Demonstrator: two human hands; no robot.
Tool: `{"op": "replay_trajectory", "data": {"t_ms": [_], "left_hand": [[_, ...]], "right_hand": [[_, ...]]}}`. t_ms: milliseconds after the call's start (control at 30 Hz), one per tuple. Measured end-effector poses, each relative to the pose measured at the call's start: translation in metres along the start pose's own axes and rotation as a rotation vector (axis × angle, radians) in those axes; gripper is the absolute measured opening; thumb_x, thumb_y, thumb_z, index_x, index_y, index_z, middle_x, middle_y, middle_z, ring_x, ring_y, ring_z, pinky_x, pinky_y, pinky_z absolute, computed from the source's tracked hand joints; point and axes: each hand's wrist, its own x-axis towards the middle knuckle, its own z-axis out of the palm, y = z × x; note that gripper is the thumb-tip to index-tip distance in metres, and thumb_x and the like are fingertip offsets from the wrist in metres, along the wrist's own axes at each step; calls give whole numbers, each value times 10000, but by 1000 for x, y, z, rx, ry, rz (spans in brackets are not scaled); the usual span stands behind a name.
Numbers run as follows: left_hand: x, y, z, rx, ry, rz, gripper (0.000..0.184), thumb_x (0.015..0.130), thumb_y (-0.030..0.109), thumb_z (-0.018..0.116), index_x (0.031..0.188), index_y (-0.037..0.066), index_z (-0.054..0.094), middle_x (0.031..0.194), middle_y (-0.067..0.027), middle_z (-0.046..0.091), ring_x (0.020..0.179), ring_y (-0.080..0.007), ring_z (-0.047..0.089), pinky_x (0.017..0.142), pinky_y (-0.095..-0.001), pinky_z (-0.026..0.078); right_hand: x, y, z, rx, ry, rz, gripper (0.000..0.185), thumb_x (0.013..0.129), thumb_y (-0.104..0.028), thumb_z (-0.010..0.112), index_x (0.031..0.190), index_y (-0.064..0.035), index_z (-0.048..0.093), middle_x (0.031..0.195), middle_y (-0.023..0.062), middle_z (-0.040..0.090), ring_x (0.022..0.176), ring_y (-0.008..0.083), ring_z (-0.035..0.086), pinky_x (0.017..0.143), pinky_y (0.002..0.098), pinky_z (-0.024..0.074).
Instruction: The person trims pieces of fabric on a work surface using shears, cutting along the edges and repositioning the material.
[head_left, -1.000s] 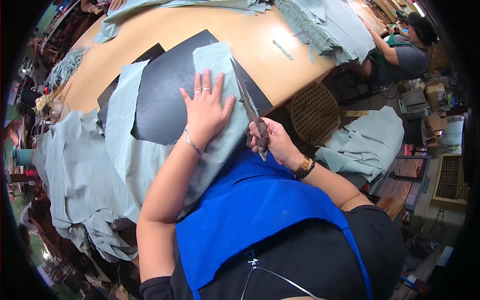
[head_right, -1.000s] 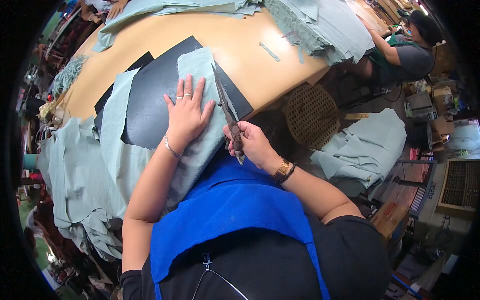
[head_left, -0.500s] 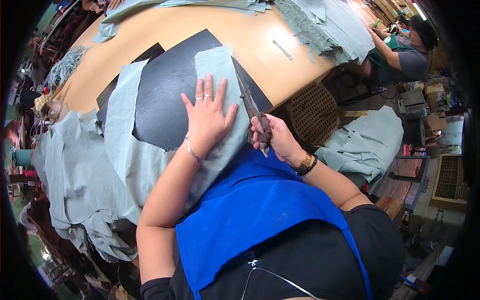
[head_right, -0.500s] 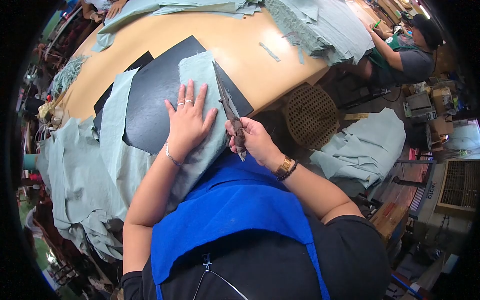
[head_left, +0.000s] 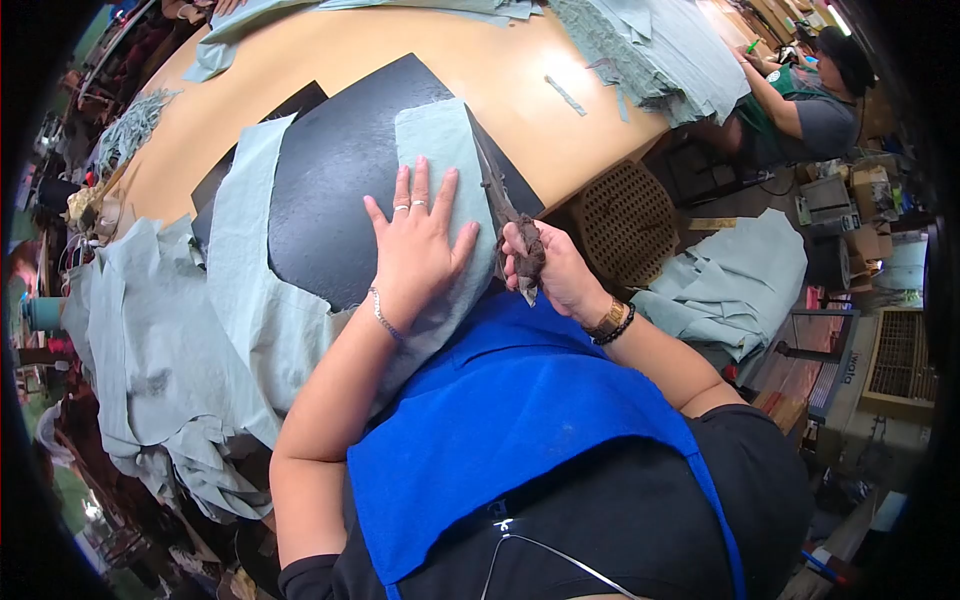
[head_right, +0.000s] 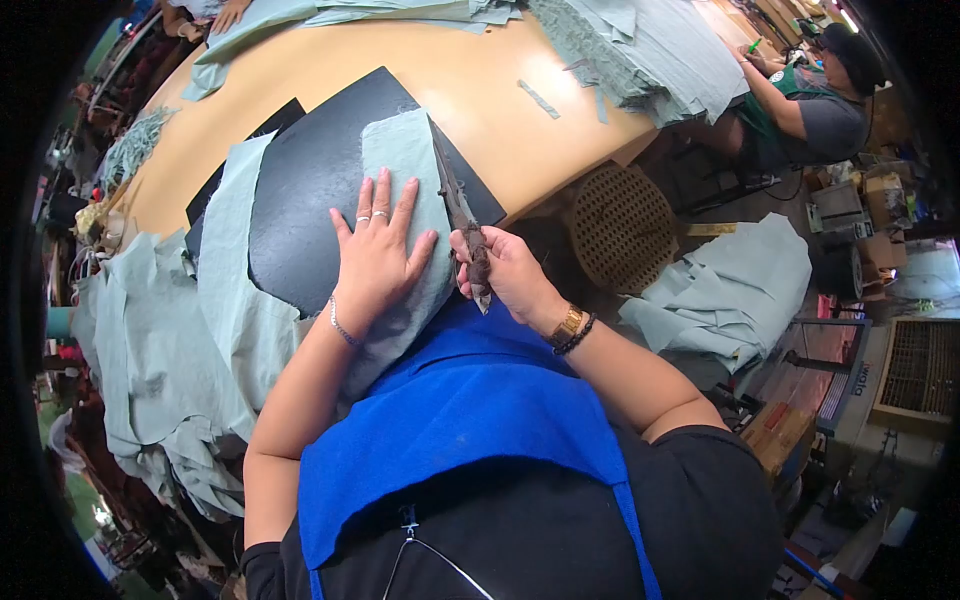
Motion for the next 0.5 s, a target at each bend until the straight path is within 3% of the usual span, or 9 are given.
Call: {"op": "replay_trajectory", "data": {"t_ms": [500], "left_hand": [[-15,1,-1,-10,-21,38,663,899,488,473,1458,162,328,1540,-182,199,1417,-375,197,1022,-719,151]], "right_hand": [[3,1,-2,69,-14,14,281,909,-344,639,888,-73,568,677,15,578,576,89,570,547,225,482]]}}
